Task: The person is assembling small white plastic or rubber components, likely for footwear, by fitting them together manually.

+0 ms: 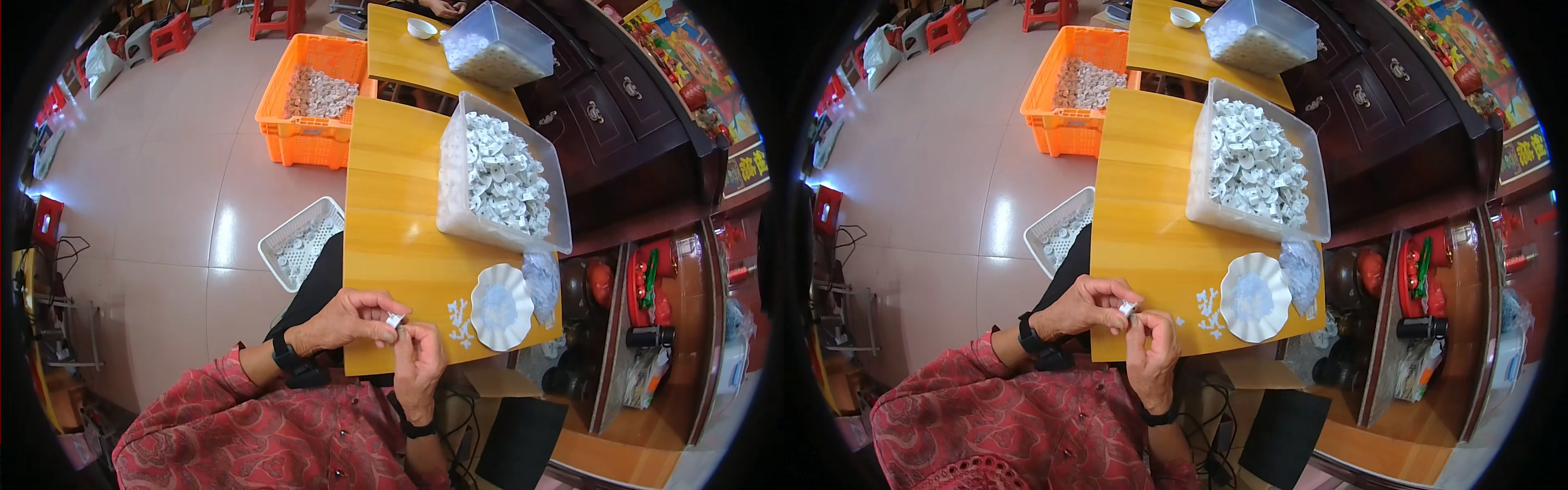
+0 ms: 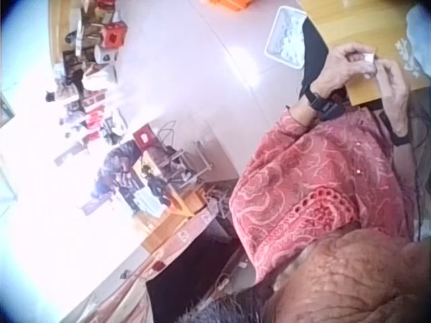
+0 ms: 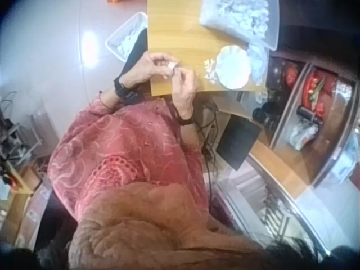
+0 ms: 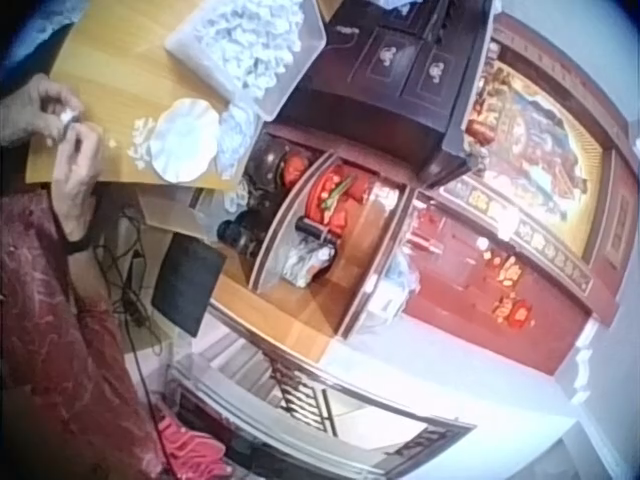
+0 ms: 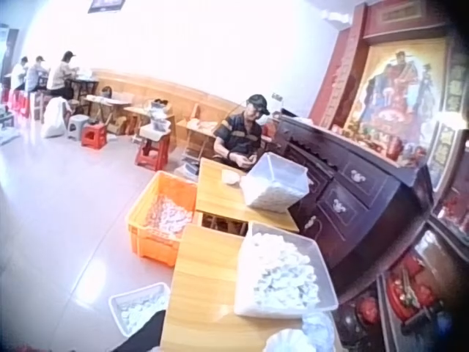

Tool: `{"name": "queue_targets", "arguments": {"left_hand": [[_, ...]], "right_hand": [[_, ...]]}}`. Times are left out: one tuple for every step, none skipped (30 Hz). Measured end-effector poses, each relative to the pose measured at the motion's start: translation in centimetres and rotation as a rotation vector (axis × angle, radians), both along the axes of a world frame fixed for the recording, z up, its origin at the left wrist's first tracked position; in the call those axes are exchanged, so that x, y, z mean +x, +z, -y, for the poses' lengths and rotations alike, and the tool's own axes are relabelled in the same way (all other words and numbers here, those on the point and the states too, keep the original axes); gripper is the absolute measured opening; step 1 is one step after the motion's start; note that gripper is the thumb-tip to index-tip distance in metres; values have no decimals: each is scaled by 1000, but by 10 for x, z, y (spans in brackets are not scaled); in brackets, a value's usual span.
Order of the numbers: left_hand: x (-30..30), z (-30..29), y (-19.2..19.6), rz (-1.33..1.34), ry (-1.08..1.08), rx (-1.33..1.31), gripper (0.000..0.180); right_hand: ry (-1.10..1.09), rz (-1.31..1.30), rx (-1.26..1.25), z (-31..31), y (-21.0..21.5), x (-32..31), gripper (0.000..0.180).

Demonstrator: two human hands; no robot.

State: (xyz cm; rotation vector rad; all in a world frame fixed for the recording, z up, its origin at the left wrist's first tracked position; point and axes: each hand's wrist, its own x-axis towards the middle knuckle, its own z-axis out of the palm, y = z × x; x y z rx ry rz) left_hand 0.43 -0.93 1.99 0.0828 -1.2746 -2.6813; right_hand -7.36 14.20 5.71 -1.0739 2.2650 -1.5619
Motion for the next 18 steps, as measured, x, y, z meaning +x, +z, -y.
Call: {"name": "queue_targets", "arguments": {"left_hand": [[0, 0, 1, 1, -2, -2, 35], [0, -1, 1, 8, 6, 21, 35], [0, -2, 1, 14, 15, 45, 35], [0, -4, 2, 15, 14, 45, 35], [0, -5, 2, 11, 7, 82, 34], [0, -6, 3, 8, 0, 119, 34], [1, -7, 5, 10, 1, 120, 34], [2, -7, 8, 32, 16, 109, 34], [2, -7, 10, 54, 33, 98, 35], [3, -8, 9, 55, 33, 99, 35], [4, -8, 8, 56, 36, 83, 34], [4, -7, 6, 56, 38, 66, 34], [4, -6, 6, 55, 34, 70, 34], [6, -5, 7, 56, 47, 28, 33], [6, -6, 9, 54, 54, -10, 32], [7, -5, 9, 50, 40, -2, 32], [8, -3, 8, 58, 53, -8, 32], [9, -1, 6, 63, 60, -12, 32]], "right_hand": [[-1, 66, -24, -1, 0, 0, 7], [-3, 68, -25, -3, -2, 1, 7], [3, 220, -100, -4, -5, 1, 7], [8, 374, -175, -5, -6, 2, 7], [8, 375, -175, -6, -6, 3, 7], [-2, 366, -163, -7, -6, 3, 7], [-12, 357, -150, -8, -6, 3, 7], [-13, 359, -149, -8, -8, 4, 7], [-16, 323, -140, -8, -10, 4, 7], [-21, 287, -131, -8, -11, 4, 7], [-22, 288, -129, -7, -10, 5, 7], [-26, 202, -92, -7, -8, 5, 7], [-31, 116, -54, -5, -5, 6, 7], [-37, 114, -49, -3, -2, 7, 7], [-37, 38, -44, -1, 2, 10, 7], [-38, -37, -36, 2, 3, 11, 8], [-29, -51, -44, 4, 3, 11, 7], [-50, -59, -32, 5, 3, 11, 7]]}}
